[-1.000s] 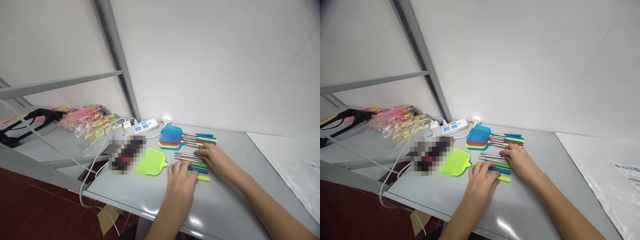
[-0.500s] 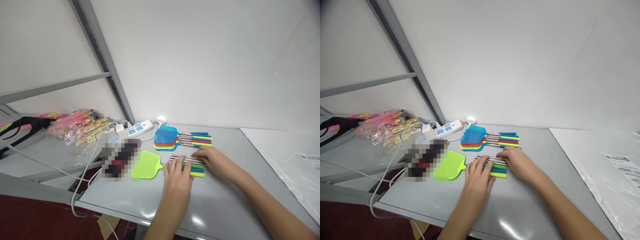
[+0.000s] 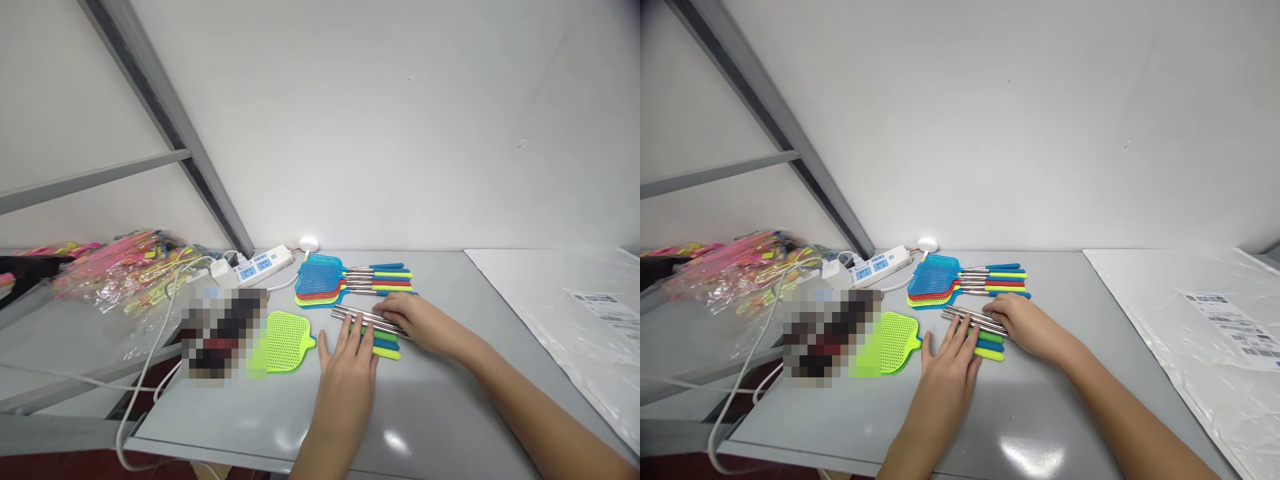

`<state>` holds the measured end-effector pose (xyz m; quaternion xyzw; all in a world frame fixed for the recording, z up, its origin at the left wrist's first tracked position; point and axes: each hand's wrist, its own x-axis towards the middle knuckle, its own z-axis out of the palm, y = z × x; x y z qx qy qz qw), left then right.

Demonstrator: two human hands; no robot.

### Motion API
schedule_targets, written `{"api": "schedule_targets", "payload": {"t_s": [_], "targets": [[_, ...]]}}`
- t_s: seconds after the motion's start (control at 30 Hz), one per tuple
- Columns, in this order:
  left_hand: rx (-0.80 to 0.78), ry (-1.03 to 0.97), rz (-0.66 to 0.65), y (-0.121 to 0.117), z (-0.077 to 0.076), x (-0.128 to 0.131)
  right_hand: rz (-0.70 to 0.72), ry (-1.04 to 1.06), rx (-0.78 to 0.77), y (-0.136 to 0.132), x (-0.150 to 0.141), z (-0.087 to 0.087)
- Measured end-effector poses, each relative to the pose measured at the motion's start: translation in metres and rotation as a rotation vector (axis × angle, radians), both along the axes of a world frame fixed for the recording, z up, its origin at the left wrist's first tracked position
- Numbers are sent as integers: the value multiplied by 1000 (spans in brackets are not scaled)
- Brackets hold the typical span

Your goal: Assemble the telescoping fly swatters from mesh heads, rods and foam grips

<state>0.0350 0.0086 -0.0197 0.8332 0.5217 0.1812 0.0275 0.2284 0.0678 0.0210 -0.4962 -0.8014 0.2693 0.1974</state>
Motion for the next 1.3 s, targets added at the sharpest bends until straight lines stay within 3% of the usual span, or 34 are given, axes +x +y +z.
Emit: {"api": "schedule_targets", "payload": {"t_s": [0.3, 0.53, 0.73, 0.93, 1.07, 1.3], "targets": [[-59, 5, -13, 6, -12, 1, -5, -19, 11, 1, -7, -3], [-75, 55, -43, 4, 1, 1, -16, 6, -3, 0, 2, -4], [-2, 52, -39, 2, 0, 0, -241, 324, -142, 6, 8, -2], [32, 64, -41, 1, -2, -1, -531, 885, -197, -13, 6, -24], [18, 59, -33, 2, -3, 1, -517, 1087, -210, -23, -3, -36], [-59, 83, -17, 2, -1, 2, -509, 1125, -202, -25, -14, -37]]}}
